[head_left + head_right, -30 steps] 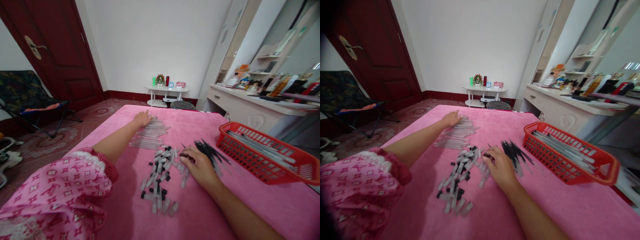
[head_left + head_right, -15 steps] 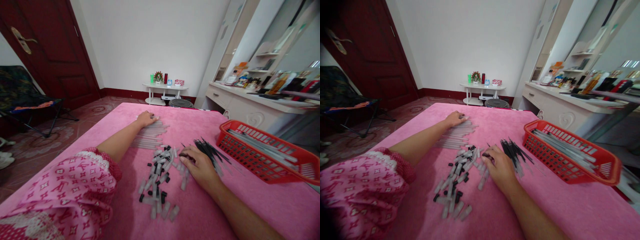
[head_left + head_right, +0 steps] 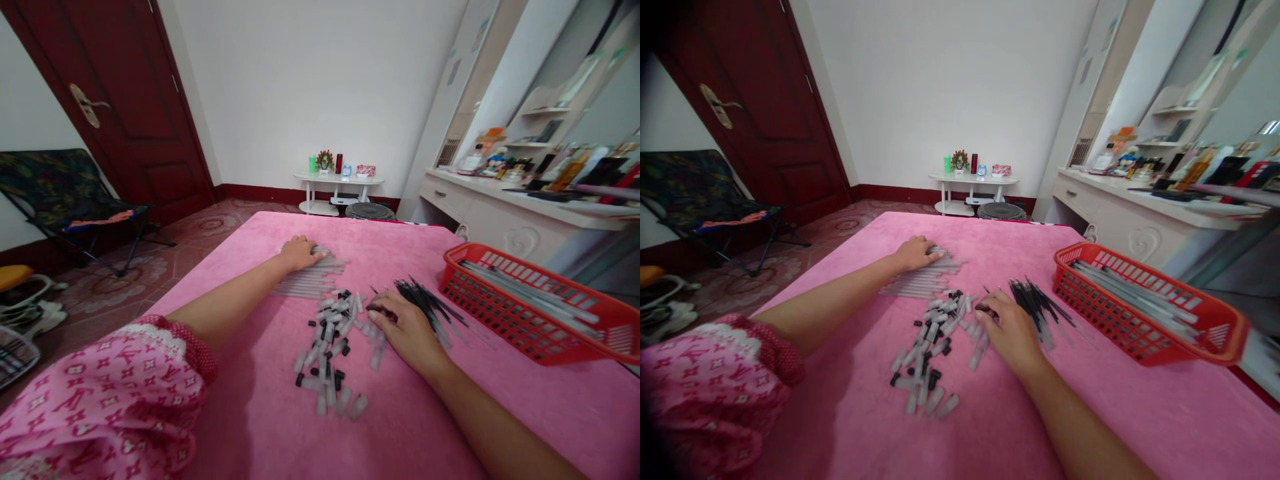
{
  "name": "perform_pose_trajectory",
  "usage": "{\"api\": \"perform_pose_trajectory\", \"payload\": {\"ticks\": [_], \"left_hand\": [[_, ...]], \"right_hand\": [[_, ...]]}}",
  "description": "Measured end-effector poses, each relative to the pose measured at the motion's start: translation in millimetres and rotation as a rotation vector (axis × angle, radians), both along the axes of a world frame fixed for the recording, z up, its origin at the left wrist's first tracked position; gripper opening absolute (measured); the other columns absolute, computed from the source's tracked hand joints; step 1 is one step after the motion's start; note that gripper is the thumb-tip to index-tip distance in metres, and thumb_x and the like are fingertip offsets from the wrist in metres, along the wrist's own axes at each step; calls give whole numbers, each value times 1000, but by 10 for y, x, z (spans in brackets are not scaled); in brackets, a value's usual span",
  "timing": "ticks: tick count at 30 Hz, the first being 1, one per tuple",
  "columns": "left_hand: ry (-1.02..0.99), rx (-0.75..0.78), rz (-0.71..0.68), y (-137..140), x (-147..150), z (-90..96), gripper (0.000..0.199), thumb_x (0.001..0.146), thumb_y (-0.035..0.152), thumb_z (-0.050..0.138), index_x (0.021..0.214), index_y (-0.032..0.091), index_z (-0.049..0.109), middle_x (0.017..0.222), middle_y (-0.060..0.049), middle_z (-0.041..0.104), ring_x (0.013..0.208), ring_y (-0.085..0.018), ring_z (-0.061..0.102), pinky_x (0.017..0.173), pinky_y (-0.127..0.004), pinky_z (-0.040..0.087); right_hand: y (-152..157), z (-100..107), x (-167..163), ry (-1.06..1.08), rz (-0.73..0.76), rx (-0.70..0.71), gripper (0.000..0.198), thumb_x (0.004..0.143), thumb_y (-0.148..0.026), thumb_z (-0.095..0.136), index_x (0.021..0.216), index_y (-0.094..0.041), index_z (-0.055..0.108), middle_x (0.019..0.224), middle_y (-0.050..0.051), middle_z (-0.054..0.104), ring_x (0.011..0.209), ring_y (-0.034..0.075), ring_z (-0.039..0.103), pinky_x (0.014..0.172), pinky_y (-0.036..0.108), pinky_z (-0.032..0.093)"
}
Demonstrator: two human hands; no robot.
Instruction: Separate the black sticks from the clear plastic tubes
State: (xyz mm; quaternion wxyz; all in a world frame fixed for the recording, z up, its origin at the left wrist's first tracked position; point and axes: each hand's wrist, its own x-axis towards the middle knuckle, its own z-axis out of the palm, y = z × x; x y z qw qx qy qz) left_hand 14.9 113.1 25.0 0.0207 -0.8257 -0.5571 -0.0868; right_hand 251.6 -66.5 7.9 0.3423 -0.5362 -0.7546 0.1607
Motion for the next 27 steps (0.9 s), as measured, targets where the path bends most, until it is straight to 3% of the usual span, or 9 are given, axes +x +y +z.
{"api": "perform_pose_trajectory", "payload": {"ticks": [4,12,17,22,24,27], "left_hand": [[4,40,16,-79,13,-39,66,87,65,21,119,20,57,121,-14,54,115,-30,47,95,-44,39],[-60,-112,-10,11,-135,2,66,88,65,18,138,27,40,135,-12,48,123,-28,47,98,-42,38],[-116,-32,-44,-52,-355,-15,56,91,55,28,133,23,48,132,-10,53,121,-24,50,100,-38,37],[-309,174,-261,-387,-531,64,37,90,40,42,112,20,64,114,-8,62,107,-20,56,97,-33,41],[-299,162,-323,-589,-583,100,30,88,40,47,97,21,69,101,-7,66,98,-19,58,91,-31,44],[-196,90,-419,-872,-636,112,27,86,43,53,94,24,70,96,-4,66,96,-18,58,84,-28,45]], "right_hand": [[6,-14,11,-2,13,20,14,84,-23,51,81,-20,65,85,4,62,76,16,58,70,29,44],[15,-33,25,-1,9,39,14,83,-21,52,81,-20,66,84,3,61,77,16,58,71,28,44],[19,-30,22,-7,12,55,15,83,-22,51,80,-19,66,83,4,61,76,16,58,71,29,44],[26,-39,24,-19,1,74,16,83,-23,51,78,-19,65,82,4,61,75,17,57,71,29,44],[26,-38,22,-25,-9,84,17,84,-24,51,76,-19,65,80,4,61,74,17,57,71,29,44],[23,-36,20,-34,-15,99,18,84,-25,50,75,-19,65,79,4,61,74,17,57,72,29,44]]}}
